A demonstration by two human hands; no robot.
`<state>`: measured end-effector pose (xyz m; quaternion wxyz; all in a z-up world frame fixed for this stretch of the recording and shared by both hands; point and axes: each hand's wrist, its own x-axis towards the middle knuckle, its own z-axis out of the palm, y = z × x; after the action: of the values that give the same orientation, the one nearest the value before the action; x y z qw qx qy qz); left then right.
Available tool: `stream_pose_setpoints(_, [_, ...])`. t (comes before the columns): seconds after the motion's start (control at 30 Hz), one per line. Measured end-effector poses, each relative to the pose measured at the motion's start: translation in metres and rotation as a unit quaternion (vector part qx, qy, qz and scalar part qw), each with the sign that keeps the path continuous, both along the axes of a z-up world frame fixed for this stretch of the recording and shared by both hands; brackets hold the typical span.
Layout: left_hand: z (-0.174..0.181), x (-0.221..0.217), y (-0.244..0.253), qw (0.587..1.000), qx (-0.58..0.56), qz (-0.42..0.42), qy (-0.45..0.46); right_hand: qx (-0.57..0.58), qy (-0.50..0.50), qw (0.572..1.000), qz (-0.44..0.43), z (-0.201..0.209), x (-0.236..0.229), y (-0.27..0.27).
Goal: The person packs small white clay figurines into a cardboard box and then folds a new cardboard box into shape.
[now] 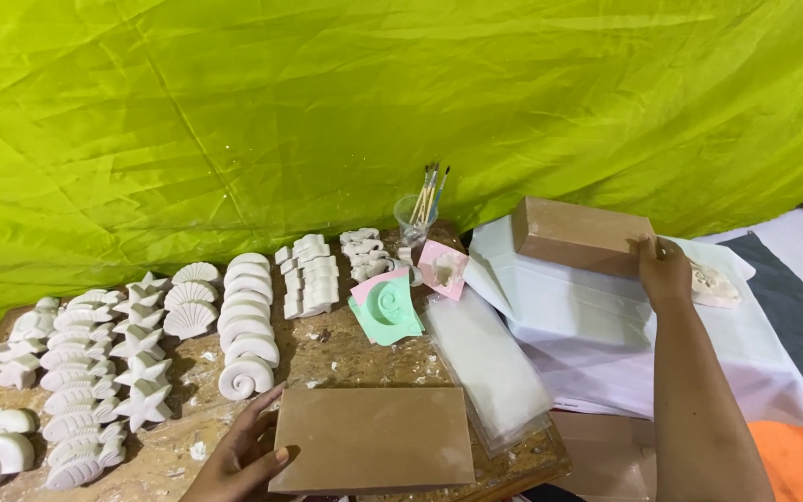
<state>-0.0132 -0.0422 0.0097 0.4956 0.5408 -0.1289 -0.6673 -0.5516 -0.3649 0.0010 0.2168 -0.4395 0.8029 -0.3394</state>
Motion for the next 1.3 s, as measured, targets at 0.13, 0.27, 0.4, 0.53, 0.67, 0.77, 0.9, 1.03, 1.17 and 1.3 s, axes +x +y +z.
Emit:
stream_pose_setpoints(0.13, [-0.026, 0.012, 0.003, 0.985, -0.128, -0.107, -0.040, -0.064, 0.069, 0.995, 0.024, -0.028, -0.007, -0.012])
stream_pose_setpoints(0.27, [-0.026, 0.016, 0.007, 0.978, -0.163, -0.116, -0.051, -0.022, 0.205, 0.979, -0.007, -0.040, -0.005, -0.018])
stream_pose_setpoints(0.4, [-0.019, 0.026, 0.010, 0.913, -0.178, -0.263, -0.257, -0.188, 0.357, 0.915, -0.017, -0.049, 0.006, -0.009])
stream_pose_setpoints(0.53, [-0.007, 0.029, 0.009, 0.858, -0.220, -0.336, -0.320, -0.440, 0.370, 0.814, 0.076, -0.025, 0.070, 0.012])
stream_pose_setpoints(0.67, [-0.007, 0.027, 0.007, 0.828, -0.244, -0.376, -0.337, -0.478, 0.266, 0.809, 0.213, -0.008, 0.160, 0.034])
stream_pose_setpoints(0.77, [0.002, 0.026, 0.008, 0.839, -0.232, -0.334, -0.361, -0.438, 0.198, 0.827, 0.293, -0.008, 0.213, 0.036])
stream_pose_setpoints(0.9, [-0.002, 0.041, 0.017, 0.815, -0.286, -0.341, -0.371, -0.375, 0.130, 0.870, 0.292, -0.011, 0.255, 0.024])
stream_pose_setpoints(1.03, [0.010, 0.051, 0.025, 0.801, -0.231, -0.343, -0.434, -0.283, 0.009, 0.929, 0.238, -0.009, 0.276, 0.005])
stream_pose_setpoints(1.17, [0.014, 0.054, 0.025, 0.763, -0.230, -0.359, -0.485, -0.261, -0.023, 0.938, 0.225, -0.015, 0.281, -0.021])
stream_pose_setpoints(1.3, [0.016, 0.051, 0.027, 0.728, -0.239, -0.373, -0.523, -0.174, -0.148, 0.961, 0.157, -0.011, 0.291, -0.025])
